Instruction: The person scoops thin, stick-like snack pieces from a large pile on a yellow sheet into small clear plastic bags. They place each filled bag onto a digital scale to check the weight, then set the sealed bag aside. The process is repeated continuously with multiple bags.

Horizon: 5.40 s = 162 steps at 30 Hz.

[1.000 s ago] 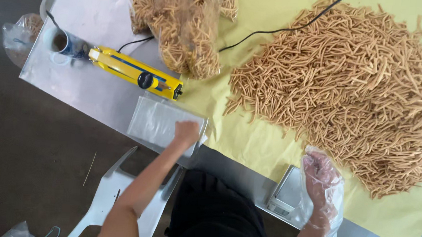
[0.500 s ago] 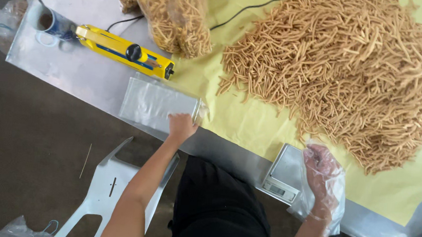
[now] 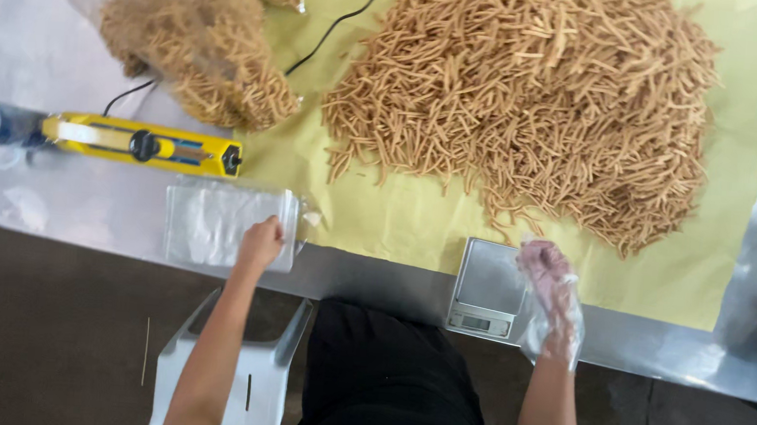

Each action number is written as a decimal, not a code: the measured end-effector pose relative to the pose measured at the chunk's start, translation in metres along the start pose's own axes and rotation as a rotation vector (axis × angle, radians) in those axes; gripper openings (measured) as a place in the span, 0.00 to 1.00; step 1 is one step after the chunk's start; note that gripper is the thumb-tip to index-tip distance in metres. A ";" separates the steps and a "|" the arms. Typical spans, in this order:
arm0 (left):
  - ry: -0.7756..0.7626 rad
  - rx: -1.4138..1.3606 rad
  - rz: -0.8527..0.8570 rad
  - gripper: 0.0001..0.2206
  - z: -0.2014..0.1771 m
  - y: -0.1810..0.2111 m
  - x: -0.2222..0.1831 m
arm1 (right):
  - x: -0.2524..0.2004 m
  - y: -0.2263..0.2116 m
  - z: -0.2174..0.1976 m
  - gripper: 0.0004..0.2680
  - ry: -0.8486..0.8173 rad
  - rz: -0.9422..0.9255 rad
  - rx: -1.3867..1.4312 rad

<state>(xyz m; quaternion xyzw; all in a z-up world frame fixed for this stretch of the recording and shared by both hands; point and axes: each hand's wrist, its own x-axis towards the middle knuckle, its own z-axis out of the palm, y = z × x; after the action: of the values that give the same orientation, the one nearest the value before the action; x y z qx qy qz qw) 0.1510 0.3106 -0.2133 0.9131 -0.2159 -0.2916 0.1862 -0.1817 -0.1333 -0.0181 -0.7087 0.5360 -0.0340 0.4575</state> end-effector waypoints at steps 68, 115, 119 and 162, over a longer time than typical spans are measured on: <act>0.058 -0.610 0.510 0.41 -0.062 0.437 0.048 | 0.065 -0.203 0.063 0.21 0.054 -0.636 1.499; 0.060 -0.759 0.371 0.42 -0.111 0.377 0.053 | 0.170 0.119 0.012 0.25 -0.390 0.484 1.141; 0.191 -0.938 0.415 0.42 -0.118 0.372 0.036 | 0.192 0.057 0.079 0.24 -0.201 0.633 1.351; 0.156 -0.068 0.470 0.30 -0.073 0.354 0.092 | 0.048 -0.271 0.069 0.23 -0.310 -0.271 1.837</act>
<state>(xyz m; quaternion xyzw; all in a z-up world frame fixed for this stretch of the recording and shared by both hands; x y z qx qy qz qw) 0.1621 -0.0164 -0.0344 0.8507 -0.3972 -0.1762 0.2958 0.0731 -0.1277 0.1064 -0.1232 0.1455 -0.4016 0.8958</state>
